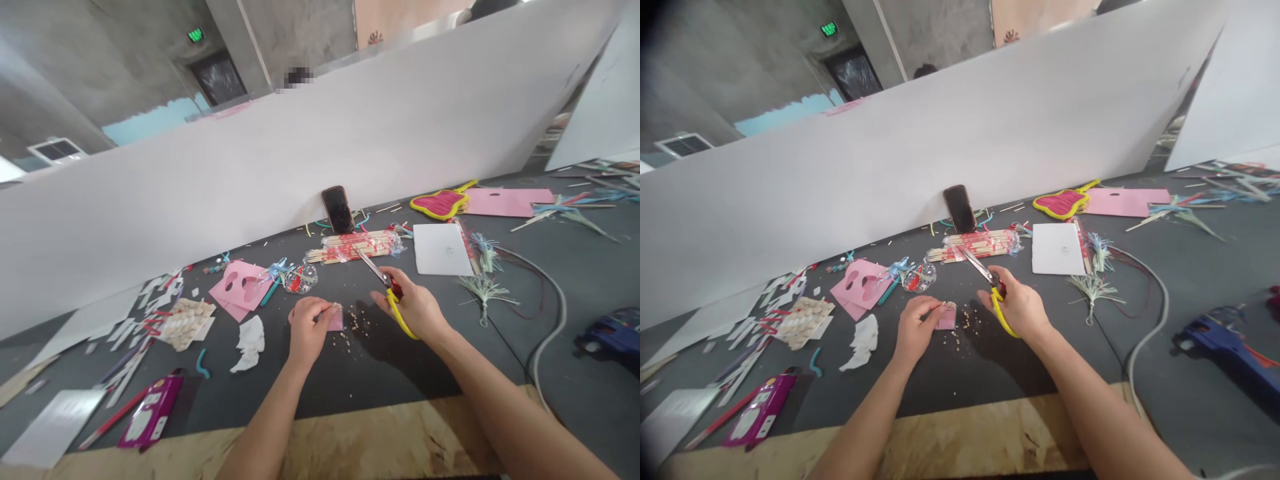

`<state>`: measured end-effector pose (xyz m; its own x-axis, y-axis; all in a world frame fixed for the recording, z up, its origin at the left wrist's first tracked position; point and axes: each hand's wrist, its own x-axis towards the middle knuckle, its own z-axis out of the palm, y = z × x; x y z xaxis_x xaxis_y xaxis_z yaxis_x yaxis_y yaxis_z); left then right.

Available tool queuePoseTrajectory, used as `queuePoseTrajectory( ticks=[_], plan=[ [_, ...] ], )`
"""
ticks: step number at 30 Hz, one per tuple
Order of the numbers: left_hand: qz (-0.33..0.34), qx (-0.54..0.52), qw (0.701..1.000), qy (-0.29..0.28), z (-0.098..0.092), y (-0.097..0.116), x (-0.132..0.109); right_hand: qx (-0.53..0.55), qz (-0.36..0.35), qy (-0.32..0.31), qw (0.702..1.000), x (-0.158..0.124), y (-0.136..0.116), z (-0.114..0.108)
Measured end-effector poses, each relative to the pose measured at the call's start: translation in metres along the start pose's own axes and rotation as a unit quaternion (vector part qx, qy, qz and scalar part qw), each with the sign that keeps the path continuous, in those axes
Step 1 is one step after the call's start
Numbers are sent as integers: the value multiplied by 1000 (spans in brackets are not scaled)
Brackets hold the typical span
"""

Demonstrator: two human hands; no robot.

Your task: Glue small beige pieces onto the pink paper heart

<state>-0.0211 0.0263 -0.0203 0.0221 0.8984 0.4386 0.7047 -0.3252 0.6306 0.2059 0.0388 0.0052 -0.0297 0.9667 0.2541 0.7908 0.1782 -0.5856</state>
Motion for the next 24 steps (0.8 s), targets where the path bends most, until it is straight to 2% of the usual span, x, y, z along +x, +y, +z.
queuePoseTrajectory(
  ticks=[4, 7, 10, 16, 24],
  plan=[
    [-34, -100, 992, 65, 1, 0, -7, -3, -80, -51, 995, -10, -14, -5],
    [-60, -157, 984, 56, 0, 6, -8, -23, -137, -111, 984, -15, -20, -3],
    [-91, -196, 975, 44, -3, 13, -9, -66, -157, -148, 974, -18, -21, 2],
    [-110, -242, 964, 22, -6, 14, -10, -97, -189, -148, 966, -18, -23, 6],
    [-63, -276, 959, 15, -4, 7, -13, -115, -210, -145, 960, -20, -26, 10]
  ],
)
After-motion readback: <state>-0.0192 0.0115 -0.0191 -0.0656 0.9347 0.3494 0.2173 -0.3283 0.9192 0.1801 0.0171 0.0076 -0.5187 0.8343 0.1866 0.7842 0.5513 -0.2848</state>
